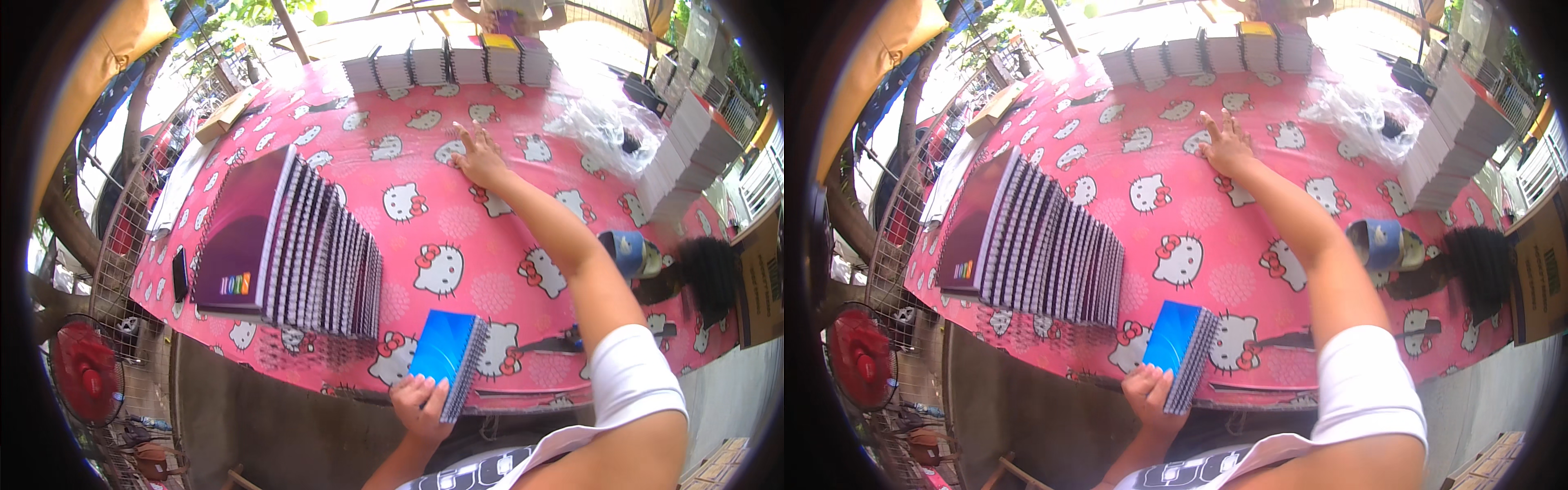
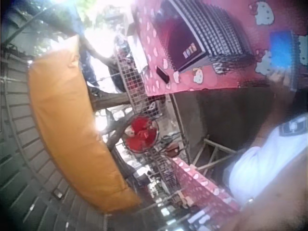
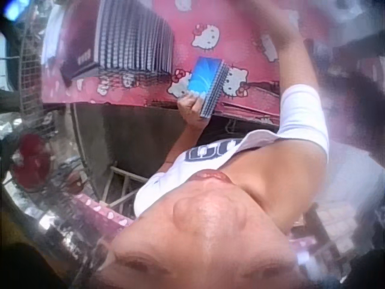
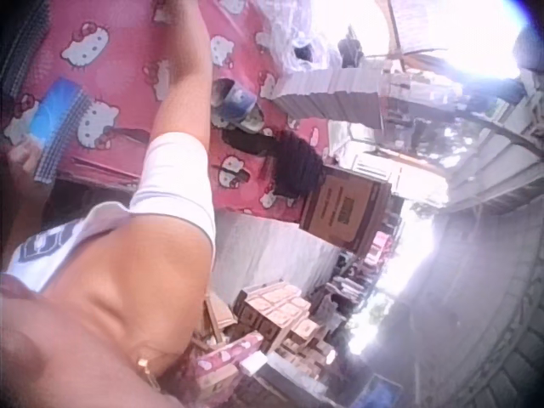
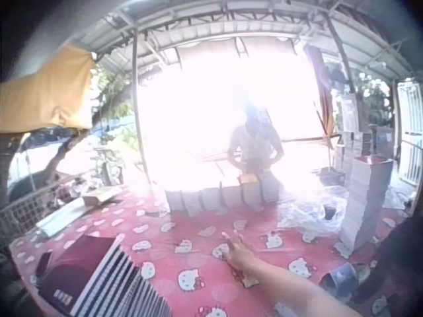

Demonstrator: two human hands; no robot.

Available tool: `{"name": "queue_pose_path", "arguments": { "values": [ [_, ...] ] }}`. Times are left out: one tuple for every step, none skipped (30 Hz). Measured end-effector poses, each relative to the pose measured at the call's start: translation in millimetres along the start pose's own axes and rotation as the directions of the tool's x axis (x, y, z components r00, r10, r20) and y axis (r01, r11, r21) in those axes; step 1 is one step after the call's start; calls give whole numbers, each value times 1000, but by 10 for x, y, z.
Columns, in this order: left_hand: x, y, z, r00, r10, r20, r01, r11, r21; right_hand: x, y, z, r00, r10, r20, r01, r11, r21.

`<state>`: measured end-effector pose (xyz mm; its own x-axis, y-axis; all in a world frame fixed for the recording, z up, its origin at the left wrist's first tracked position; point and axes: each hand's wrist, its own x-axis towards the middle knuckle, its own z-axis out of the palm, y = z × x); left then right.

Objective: The person uses pliers to cut wires on a stack of notebooks, arranges small blue notebooks, and places them onto stacks on a table.

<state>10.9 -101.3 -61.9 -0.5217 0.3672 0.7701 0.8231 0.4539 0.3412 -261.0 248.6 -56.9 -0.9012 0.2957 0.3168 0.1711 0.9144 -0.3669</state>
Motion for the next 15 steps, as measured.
{"name": "queue_pose_path", "arguments": {
  "values": [
    [16,6,17,1000,5,-1,-5,1000,-9,201,97,28,1000,13,-28,-13,1000,-4],
    [-3,6,9,1000,-1,7,1,1000,-4,338,86,47,1000,-9,-7,9,1000,-19],
    [-33,2,22,1000,-22,-16,21,1000,-11,458,96,50,1000,-27,12,28,999,-37],
    [-58,1,42,998,-40,-39,39,999,-23,547,123,51,999,-41,29,43,997,-57],
    [-75,-15,59,996,-67,-54,65,997,-32,594,86,122,998,-63,30,65,995,-78],
    [-42,-7,50,997,-61,-52,60,998,-24,620,78,136,997,-73,23,75,991,-111],
    [-50,-16,48,997,-65,-45,64,998,-15,632,86,144,996,-82,18,83,986,-145],
    [-90,-20,35,996,-73,-43,73,997,-1,621,97,189,985,-162,-57,150,974,-171],
    [-84,-16,42,996,-73,-47,73,997,5,650,261,173,987,-138,-81,124,980,-157],
    [-64,-2,39,997,-63,-44,63,998,-1,686,437,141,988,-115,-105,100,985,-142],
    [-51,1,47,997,-65,-37,65,998,-12,734,610,92,988,-93,-125,78,989,-126],
    [-59,7,12,997,-76,-31,76,997,5,776,710,-23,980,-109,-166,68,970,-233],
    [-56,9,53,997,-73,-28,73,997,-22,837,1166,-297,921,-1,-389,-68,984,-162],
    [-69,1,107,998,-58,-34,56,997,-51,866,1637,-622,799,94,-594,-158,986,-55],
    [-119,-13,44,998,-65,-20,65,997,40,828,1510,-774,755,206,-622,-217,974,58]
  ]
}}
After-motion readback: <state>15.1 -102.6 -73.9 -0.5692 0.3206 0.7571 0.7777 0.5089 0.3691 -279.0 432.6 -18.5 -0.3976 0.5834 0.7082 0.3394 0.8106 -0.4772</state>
